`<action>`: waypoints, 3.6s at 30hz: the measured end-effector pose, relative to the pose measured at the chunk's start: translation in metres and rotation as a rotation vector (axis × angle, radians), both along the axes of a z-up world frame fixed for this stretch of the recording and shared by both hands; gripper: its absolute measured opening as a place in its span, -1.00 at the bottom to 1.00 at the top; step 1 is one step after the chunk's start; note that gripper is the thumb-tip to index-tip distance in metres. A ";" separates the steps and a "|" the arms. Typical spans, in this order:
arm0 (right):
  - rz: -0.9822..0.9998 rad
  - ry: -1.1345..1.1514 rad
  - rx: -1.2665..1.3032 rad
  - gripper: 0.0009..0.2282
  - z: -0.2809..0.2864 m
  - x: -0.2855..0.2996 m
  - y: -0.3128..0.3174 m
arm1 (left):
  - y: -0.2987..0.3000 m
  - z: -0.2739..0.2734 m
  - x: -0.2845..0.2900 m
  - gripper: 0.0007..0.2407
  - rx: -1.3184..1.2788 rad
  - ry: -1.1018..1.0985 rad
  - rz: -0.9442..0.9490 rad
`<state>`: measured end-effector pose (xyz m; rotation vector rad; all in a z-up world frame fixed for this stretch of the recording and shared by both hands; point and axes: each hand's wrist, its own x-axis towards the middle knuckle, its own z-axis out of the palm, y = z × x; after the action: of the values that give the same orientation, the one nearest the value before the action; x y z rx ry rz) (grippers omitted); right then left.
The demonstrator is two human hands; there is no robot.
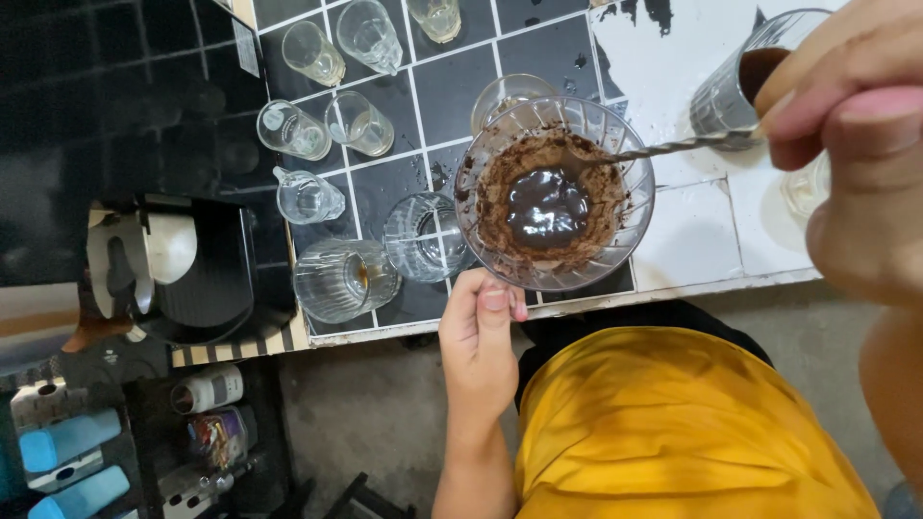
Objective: The person scoops coffee grounds from a plastic container into a glass bowl, pours hot water from a kettle over the grounds, and stirs the mixture with a long spoon. They then carry a glass of brewed coffee across the room and return to the counter to stir the bowl again.
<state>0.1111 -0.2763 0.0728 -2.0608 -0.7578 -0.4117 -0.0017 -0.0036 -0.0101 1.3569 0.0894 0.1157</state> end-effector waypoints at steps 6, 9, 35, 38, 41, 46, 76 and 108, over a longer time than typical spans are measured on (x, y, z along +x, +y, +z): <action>-0.019 0.042 -0.009 -0.75 0.002 0.004 -0.001 | 0.000 -0.003 -0.001 -0.81 -0.003 0.002 0.017; 0.055 0.025 0.017 -0.76 0.003 0.010 -0.004 | 0.000 -0.004 -0.001 -0.80 -0.002 0.004 0.023; 0.093 -0.099 0.125 -0.73 0.030 0.007 0.015 | -0.002 -0.007 -0.001 -0.79 0.011 0.001 0.042; 0.087 -0.087 0.041 -0.75 0.038 0.012 0.015 | -0.002 -0.005 -0.001 -0.79 0.005 -0.002 0.040; 0.109 -0.113 0.112 -0.75 0.033 0.012 0.011 | -0.002 -0.008 -0.001 -0.80 -0.004 -0.004 0.040; 0.160 -0.181 0.063 -0.75 0.038 0.016 0.015 | 0.000 -0.009 -0.002 -0.80 -0.011 -0.001 0.033; 0.051 -0.044 0.252 -0.92 0.028 -0.012 0.066 | 0.013 -0.015 -0.003 -0.76 0.048 0.013 -0.045; 0.014 0.011 0.260 -0.91 0.048 -0.020 0.055 | 0.020 -0.044 0.006 -0.71 0.068 0.031 0.030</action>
<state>0.0909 -0.2214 0.1210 -1.8127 -0.6743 -0.4655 0.0043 0.0166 -0.0544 1.4258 0.1325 0.1236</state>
